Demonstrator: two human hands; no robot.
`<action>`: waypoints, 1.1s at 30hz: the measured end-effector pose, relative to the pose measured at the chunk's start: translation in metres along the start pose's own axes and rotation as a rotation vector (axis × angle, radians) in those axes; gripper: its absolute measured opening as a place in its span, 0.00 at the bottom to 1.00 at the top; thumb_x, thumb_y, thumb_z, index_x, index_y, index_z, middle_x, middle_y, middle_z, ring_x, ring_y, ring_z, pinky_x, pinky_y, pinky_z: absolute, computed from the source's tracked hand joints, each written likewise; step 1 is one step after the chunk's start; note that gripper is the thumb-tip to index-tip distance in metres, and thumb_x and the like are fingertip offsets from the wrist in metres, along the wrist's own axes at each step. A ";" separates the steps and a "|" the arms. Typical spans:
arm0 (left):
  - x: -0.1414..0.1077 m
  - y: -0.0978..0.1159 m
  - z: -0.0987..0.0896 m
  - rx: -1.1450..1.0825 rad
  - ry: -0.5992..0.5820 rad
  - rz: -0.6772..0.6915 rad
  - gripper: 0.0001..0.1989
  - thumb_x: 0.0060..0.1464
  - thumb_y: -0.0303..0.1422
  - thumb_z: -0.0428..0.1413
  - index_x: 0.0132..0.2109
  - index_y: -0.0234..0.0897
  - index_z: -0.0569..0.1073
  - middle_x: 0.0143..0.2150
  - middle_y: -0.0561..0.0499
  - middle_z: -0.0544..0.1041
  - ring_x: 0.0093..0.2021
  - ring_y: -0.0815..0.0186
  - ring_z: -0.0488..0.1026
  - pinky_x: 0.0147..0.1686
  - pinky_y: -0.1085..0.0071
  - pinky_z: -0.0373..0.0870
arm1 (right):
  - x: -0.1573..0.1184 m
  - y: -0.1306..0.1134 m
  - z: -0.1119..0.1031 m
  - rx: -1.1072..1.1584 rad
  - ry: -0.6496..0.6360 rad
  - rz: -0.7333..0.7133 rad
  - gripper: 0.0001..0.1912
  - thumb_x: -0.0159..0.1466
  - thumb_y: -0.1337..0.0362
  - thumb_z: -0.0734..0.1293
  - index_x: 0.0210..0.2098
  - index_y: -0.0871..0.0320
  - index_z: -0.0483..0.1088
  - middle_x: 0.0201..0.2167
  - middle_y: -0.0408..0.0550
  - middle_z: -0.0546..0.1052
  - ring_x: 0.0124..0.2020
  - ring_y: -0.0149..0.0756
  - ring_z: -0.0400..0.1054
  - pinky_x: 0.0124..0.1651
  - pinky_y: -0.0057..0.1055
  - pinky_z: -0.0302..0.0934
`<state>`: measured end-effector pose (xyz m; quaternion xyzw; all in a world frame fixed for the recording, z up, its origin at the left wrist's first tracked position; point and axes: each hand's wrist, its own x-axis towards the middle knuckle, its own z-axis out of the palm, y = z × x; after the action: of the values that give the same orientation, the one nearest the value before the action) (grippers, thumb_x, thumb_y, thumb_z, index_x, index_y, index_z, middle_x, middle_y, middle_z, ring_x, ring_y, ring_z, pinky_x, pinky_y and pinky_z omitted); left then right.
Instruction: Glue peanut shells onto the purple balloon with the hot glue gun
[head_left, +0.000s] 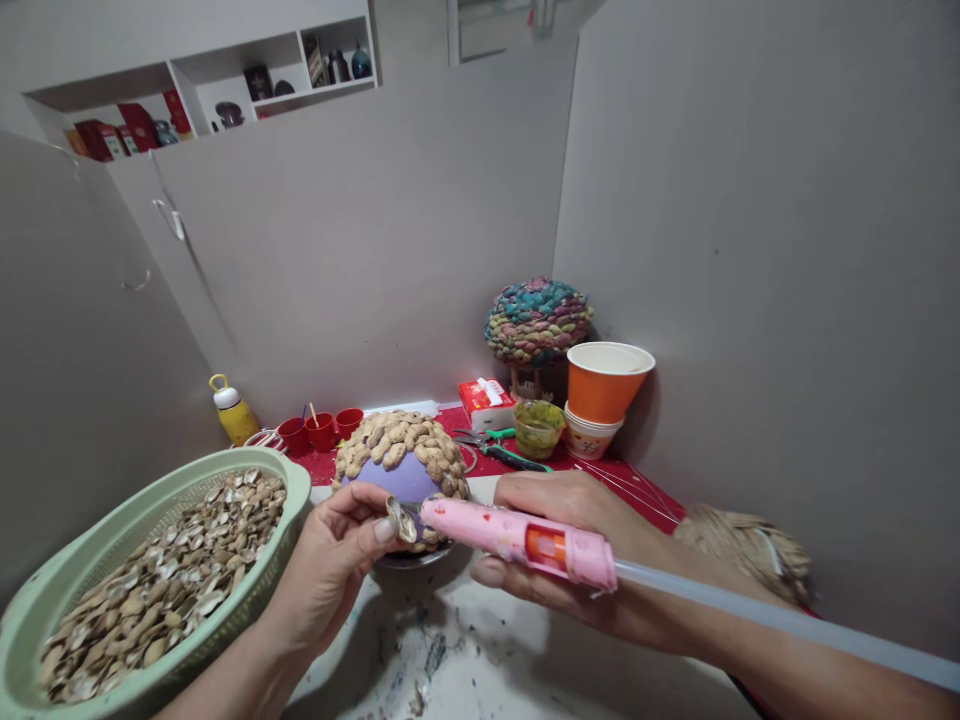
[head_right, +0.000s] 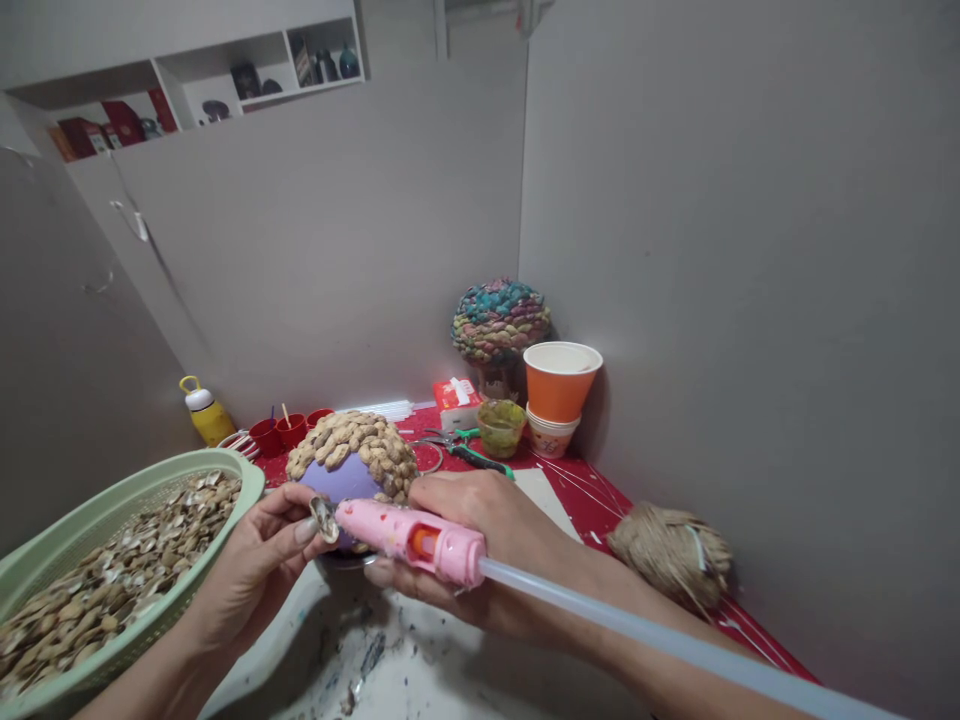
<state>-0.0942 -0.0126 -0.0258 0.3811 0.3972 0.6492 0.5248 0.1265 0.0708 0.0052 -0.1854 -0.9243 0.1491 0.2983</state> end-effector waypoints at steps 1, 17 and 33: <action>0.000 0.000 0.000 0.001 0.002 0.000 0.10 0.43 0.28 0.69 0.35 0.35 0.78 0.31 0.52 0.81 0.32 0.71 0.78 0.36 0.78 0.73 | 0.000 0.001 0.001 0.010 -0.012 0.002 0.21 0.64 0.48 0.64 0.24 0.56 0.59 0.20 0.41 0.65 0.20 0.28 0.58 0.22 0.27 0.49; 0.000 0.000 -0.002 -0.003 0.002 0.018 0.10 0.44 0.29 0.69 0.35 0.35 0.78 0.31 0.52 0.80 0.31 0.70 0.77 0.38 0.76 0.74 | -0.002 0.004 0.003 0.029 -0.105 0.089 0.22 0.64 0.47 0.64 0.25 0.57 0.59 0.21 0.41 0.66 0.20 0.28 0.57 0.23 0.26 0.48; -0.001 0.004 -0.001 -0.017 0.035 0.034 0.12 0.41 0.30 0.70 0.34 0.34 0.77 0.29 0.51 0.80 0.30 0.69 0.77 0.36 0.74 0.73 | -0.002 0.002 0.002 0.038 -0.118 0.080 0.21 0.65 0.48 0.63 0.24 0.56 0.59 0.21 0.41 0.67 0.20 0.29 0.60 0.23 0.26 0.52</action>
<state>-0.0960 -0.0137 -0.0229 0.3720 0.3946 0.6678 0.5100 0.1275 0.0717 0.0015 -0.2075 -0.9291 0.1891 0.2408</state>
